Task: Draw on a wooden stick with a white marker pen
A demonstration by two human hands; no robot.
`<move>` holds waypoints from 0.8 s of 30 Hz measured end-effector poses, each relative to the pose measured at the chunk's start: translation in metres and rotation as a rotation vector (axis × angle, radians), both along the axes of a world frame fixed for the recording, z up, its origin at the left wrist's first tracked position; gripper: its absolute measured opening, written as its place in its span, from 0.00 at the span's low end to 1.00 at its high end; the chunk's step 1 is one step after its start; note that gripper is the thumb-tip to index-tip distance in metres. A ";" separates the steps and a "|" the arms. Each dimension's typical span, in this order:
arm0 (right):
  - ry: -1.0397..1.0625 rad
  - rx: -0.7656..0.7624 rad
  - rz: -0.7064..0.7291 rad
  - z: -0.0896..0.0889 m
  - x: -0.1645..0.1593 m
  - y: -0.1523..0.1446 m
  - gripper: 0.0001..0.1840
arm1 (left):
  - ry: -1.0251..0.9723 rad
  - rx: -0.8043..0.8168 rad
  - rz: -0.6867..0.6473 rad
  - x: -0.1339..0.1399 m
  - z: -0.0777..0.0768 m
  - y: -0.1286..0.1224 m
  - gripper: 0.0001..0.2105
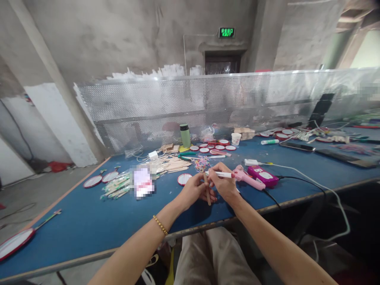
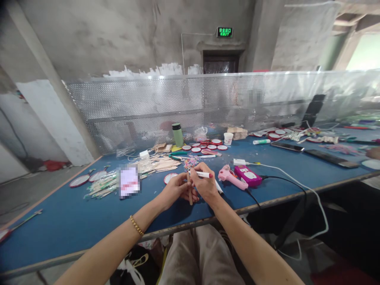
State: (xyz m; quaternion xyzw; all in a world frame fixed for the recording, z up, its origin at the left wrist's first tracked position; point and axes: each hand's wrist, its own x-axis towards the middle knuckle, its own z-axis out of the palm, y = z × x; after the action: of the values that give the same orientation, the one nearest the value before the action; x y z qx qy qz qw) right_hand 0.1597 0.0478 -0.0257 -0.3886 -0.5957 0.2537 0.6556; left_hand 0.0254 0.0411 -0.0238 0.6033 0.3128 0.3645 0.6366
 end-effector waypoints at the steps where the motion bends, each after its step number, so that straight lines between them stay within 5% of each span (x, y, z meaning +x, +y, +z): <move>1: -0.001 0.000 -0.002 0.000 0.000 0.000 0.13 | -0.001 0.001 -0.001 0.000 0.000 0.000 0.19; 24: -0.050 -0.005 -0.015 -0.002 -0.001 0.001 0.13 | 0.001 0.018 0.015 0.001 -0.002 0.002 0.18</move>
State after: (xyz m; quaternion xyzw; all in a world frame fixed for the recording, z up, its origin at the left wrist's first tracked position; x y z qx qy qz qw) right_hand 0.1592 0.0488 -0.0279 -0.4008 -0.6083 0.2406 0.6414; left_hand 0.0264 0.0426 -0.0262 0.6067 0.3143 0.3721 0.6282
